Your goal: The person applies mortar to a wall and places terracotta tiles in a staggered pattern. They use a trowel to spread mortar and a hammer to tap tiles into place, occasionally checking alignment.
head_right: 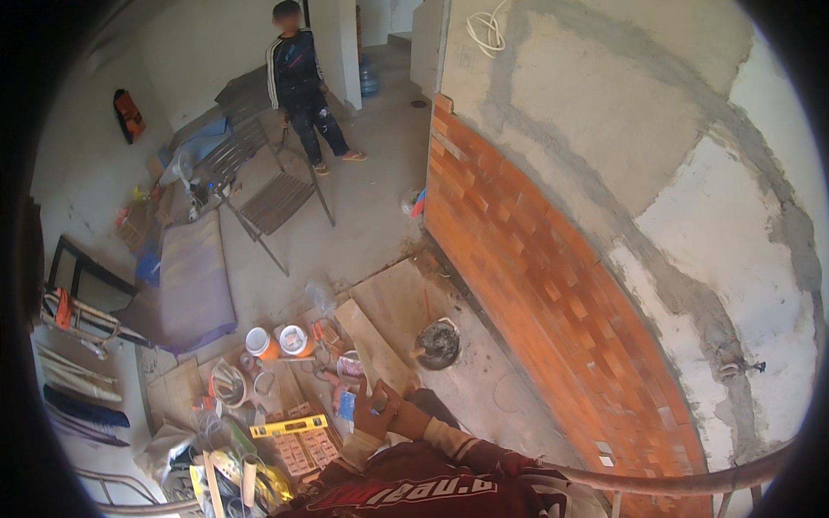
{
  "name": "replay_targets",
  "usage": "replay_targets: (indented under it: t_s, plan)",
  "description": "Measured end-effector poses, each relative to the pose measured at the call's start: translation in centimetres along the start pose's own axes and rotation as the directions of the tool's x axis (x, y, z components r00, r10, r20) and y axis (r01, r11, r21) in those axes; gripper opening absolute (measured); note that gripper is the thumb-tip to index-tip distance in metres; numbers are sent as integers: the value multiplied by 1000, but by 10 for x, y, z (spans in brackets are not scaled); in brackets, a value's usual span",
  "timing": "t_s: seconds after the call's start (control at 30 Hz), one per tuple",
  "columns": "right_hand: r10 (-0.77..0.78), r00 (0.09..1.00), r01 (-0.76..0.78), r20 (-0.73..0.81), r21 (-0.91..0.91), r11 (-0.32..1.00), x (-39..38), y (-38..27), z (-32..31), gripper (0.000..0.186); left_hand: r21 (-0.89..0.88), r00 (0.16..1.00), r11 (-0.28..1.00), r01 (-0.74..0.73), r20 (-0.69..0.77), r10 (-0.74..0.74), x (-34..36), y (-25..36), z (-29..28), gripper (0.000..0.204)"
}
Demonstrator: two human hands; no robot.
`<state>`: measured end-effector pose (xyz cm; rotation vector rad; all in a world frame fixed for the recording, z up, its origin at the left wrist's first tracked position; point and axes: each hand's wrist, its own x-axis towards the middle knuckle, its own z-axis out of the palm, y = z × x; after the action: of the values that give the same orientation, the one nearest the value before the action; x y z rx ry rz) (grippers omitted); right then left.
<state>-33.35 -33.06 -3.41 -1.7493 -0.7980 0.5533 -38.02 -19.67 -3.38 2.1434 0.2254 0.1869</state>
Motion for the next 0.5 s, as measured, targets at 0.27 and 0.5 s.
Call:
replay_targets:
  t_s: [0.27, 0.5]
  plan:
    - [350, 917, -317, -192, 181, 931, 130, 163, -62, 52, -27, 987, 1000, 13, 163, -8, 183, -52, 2, 79]
    - [329, 871, -349, -364, 11, 937, 304, 171, -239, 57, -6, 995, 995, 99, 10, -99, 373, -85, -80, 28]
